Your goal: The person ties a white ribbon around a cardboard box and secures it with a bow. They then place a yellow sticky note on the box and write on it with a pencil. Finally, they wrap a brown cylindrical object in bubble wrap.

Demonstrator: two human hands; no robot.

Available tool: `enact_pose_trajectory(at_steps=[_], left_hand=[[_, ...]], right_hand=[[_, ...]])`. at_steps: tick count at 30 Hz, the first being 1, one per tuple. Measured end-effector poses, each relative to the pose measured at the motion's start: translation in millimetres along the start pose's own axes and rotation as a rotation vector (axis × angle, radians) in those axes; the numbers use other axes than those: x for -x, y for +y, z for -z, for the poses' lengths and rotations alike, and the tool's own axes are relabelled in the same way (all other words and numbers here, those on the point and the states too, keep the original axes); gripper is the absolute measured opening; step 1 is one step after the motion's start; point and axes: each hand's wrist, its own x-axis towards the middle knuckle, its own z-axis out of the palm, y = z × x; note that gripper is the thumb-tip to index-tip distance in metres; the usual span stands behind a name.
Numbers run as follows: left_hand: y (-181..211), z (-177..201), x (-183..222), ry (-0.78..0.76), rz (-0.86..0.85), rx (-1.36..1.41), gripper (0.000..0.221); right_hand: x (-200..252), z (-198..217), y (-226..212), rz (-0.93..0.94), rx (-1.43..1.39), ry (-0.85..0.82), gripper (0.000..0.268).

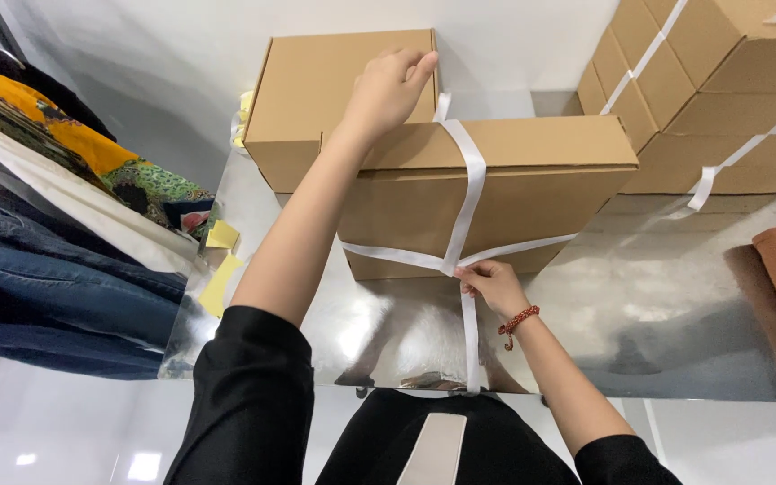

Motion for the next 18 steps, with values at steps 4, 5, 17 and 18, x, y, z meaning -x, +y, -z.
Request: enact_pose_trajectory(at_steps=[4,5,17,18], left_hand=[[-8.9,-13.3,29.6,0.126,-0.063,-0.013,0.050],[-12.6,-17.7,34.3,0.091,-0.055,-0.018,0.050],[47.7,-39.6,148.1,-0.094,-0.264,-0.139,0.050],[42.3,-51.3,162.4,-0.370,-0.081,-0.373,0.059]], right_hand=[[19.3,-5.0,-27.1,-0.031,0.001,-0.003,0.018],[18.7,-5.2,-26.9,0.005,0.003,-0.007,0.022],[5.9,1.1,4.6,0.103,-0.063,0.069,0.017],[8.1,1.7,4.0,0.108,-0.061,0.064,0.018]])
